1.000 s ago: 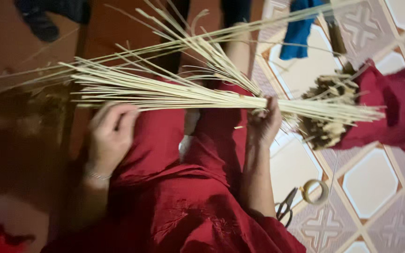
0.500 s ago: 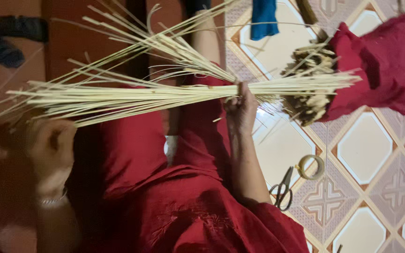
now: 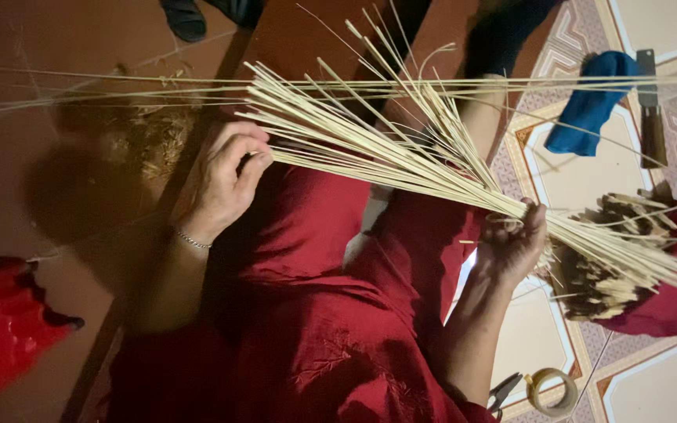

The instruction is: The person sits on the floor and bundles thin straw stalks together. They align the stalks, wrap a thin binding around the bundle, and tighten it by hand. Scissors and tape are visible nearby but not used in the clip.

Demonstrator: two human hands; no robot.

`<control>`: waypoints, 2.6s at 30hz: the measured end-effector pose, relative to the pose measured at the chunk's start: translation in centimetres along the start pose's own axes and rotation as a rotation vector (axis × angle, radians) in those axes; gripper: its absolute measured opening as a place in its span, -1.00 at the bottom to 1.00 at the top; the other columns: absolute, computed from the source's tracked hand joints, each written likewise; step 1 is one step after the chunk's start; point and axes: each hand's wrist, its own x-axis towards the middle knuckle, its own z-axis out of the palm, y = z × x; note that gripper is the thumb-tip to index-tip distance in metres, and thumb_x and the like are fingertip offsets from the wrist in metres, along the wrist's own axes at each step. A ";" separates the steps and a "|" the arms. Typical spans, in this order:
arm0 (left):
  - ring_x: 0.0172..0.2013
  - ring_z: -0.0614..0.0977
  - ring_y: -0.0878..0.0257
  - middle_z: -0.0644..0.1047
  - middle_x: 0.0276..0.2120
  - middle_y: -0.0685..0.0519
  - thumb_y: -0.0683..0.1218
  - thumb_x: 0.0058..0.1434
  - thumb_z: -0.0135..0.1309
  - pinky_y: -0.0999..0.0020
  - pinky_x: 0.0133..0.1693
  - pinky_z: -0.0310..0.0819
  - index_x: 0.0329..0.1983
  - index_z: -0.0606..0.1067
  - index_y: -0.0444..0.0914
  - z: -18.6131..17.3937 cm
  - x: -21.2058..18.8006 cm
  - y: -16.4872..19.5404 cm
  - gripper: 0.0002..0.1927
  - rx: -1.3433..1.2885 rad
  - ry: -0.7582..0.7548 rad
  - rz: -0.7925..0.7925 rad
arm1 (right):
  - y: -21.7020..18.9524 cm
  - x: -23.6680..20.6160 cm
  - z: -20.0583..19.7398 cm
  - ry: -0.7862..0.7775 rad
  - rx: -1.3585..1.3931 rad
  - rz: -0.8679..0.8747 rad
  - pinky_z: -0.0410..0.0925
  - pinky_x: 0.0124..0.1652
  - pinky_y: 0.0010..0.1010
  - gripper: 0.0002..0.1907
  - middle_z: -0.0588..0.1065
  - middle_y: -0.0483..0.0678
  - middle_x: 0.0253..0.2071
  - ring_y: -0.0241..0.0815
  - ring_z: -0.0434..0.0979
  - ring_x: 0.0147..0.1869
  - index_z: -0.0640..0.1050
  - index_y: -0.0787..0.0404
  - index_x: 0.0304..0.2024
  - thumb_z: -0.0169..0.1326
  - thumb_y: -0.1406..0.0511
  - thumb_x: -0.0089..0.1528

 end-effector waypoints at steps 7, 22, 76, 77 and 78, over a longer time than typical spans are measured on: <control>0.01 0.57 0.00 0.53 -0.01 -0.03 -0.19 0.31 0.22 0.16 0.07 0.45 -0.12 0.53 -0.28 -0.5 -0.9 -0.1 -0.87 0.209 0.023 0.038 | -0.2 -0.5 0.8 -0.026 0.013 -0.012 0.46 -0.20 -0.38 -0.81 0.51 -0.10 -0.42 -0.24 0.51 -0.34 0.55 0.25 -0.20 0.17 0.24 0.37; -0.03 0.49 0.12 0.53 -0.08 0.02 -0.15 0.26 0.36 0.13 0.07 0.34 -0.11 0.61 -0.28 4.3 -0.8 5.3 -0.80 0.235 0.205 0.429 | 0.7 -4.2 2.2 -0.135 -0.123 -0.146 0.38 -0.26 -0.45 -0.76 0.43 -0.17 -0.41 -0.35 0.40 -0.37 0.51 0.23 -0.20 0.14 0.18 0.40; 0.28 0.52 0.04 0.47 0.24 -0.14 -0.34 0.24 0.10 0.14 0.39 0.39 -0.22 0.45 -0.35 2.0 -5.1 -6.4 -0.91 -0.381 0.177 -0.115 | 0.6 -1.4 -3.2 -0.199 -0.163 -0.164 0.18 -0.40 -0.63 -0.75 0.49 -0.17 -0.22 -0.44 0.35 -0.35 0.52 0.24 -0.10 0.19 0.18 0.41; 0.25 0.54 0.04 0.49 0.23 -0.14 -0.35 0.24 0.10 0.13 0.37 0.40 -0.23 0.45 -0.36 1.8 -5.1 -6.4 -0.91 -0.367 0.169 -0.122 | 0.5 -1.5 -3.0 -0.169 -0.161 -0.160 0.18 -0.41 -0.64 -0.73 0.51 -0.17 -0.21 -0.44 0.34 -0.36 0.52 0.24 -0.11 0.19 0.16 0.41; 0.23 0.55 0.05 0.50 0.21 -0.14 -0.35 0.24 0.10 0.13 0.34 0.41 -0.23 0.45 -0.36 1.6 -5.2 -6.5 -0.90 -0.354 0.159 -0.130 | 0.5 -1.5 -2.8 -0.138 -0.161 -0.156 0.18 -0.42 -0.64 -0.72 0.52 -0.16 -0.20 -0.45 0.34 -0.37 0.52 0.24 -0.11 0.19 0.15 0.41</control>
